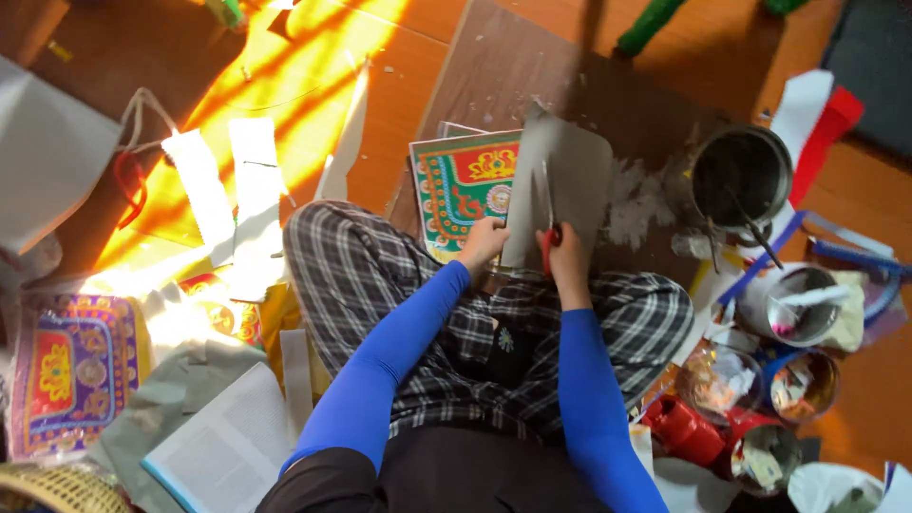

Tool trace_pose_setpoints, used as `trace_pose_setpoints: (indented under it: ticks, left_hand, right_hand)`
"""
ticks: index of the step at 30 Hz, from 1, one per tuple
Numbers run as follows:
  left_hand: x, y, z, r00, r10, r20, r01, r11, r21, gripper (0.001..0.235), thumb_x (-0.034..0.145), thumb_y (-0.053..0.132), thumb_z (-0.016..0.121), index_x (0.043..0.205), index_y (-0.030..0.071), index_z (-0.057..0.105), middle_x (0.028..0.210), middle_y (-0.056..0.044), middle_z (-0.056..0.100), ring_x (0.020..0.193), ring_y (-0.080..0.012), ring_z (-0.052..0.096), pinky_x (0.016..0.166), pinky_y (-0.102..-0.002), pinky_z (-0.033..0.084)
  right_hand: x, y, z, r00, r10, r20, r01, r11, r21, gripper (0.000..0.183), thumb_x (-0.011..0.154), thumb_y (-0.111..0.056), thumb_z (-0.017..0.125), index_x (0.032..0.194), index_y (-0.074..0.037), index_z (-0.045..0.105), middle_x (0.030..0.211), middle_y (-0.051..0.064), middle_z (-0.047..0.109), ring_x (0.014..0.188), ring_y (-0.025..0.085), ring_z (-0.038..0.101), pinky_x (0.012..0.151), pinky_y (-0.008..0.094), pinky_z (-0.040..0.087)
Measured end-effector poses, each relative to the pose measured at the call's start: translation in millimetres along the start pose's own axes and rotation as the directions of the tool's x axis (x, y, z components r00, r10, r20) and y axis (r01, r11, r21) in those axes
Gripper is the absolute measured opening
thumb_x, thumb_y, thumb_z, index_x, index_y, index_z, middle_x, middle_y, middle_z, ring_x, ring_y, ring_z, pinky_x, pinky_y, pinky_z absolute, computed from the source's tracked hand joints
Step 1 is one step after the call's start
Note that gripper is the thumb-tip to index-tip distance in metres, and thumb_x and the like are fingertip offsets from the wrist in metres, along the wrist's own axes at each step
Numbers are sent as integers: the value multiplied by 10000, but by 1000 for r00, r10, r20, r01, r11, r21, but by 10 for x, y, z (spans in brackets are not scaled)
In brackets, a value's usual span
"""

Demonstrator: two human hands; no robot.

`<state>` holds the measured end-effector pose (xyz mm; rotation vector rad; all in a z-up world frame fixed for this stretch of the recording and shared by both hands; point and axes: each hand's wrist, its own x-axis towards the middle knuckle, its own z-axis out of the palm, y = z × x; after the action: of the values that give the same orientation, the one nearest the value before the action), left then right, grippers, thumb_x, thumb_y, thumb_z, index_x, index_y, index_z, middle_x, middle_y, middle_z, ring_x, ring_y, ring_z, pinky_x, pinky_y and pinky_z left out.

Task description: Cutting and shaping cardboard pieces using scissors

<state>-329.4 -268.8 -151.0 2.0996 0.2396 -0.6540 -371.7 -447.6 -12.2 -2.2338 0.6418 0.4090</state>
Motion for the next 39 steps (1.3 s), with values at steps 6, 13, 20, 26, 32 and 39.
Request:
trace_pose_setpoints:
  ticks: [6, 13, 20, 26, 32, 39]
  left_hand:
    - [-327, 368, -118, 968, 73, 239, -57, 996, -73, 574, 788, 387, 826, 1326, 232, 698, 1216, -152, 787, 1252, -358, 720, 1006, -530, 607]
    - [-278, 925, -1057, 875, 474, -96, -483, 861, -156, 719, 1016, 41, 708, 1579, -244, 362, 1569, -552, 349, 1503, -618, 365, 1302, -644, 289]
    - [190, 967, -2119, 885, 397, -245, -463, 804, -372, 405, 972, 35, 782, 1336, 83, 611, 1216, -139, 756, 1147, -206, 725, 1026, -456, 581]
    - [-22, 1117, -1958, 940, 292, -175, -336, 708, -622, 369, 976, 3, 795, 1287, 124, 638, 1112, -43, 766, 1017, -125, 714, 902, -370, 642]
    - [-24, 902, -1780, 984, 180, 13, -125, 731, -671, 393, 1006, 14, 774, 1353, 93, 607, 1091, -100, 784, 965, -186, 768, 812, -428, 690]
    - [104, 758, -1619, 981, 183, 58, -97, 730, -676, 372, 1037, 7, 742, 1375, 68, 599, 1106, -107, 780, 1002, -184, 747, 892, -413, 669]
  right_hand:
    - [48, 47, 84, 1000, -4, -30, 4, 1000, -21, 528, 979, -558, 824, 1203, -97, 698, 1176, 205, 778, 1210, 410, 726, 1043, 529, 575]
    - [-401, -455, -266, 984, -164, -63, 175, 887, 427, 405, 1096, -435, 766, 1204, -48, 710, 975, 185, 758, 910, 279, 753, 819, 419, 606]
    - [-971, -936, -448, 824, -250, 508, -153, 766, 625, 318, 1115, -302, 597, 1079, -1, 695, 842, 239, 782, 689, 322, 803, 605, 432, 656]
    - [-720, -858, -82, 810, -410, 420, 52, 763, 644, 226, 1164, -273, 578, 1178, -63, 660, 898, 122, 752, 823, 208, 730, 777, 406, 649]
    - [-531, -712, 165, 890, -282, 357, -4, 780, 625, 300, 1148, -332, 630, 1239, -52, 689, 861, 144, 730, 716, 184, 716, 628, 370, 659]
    - [-551, -770, 194, 913, -240, 331, -18, 784, 620, 313, 1141, -354, 630, 1212, -56, 693, 844, 156, 752, 619, 198, 728, 559, 324, 628]
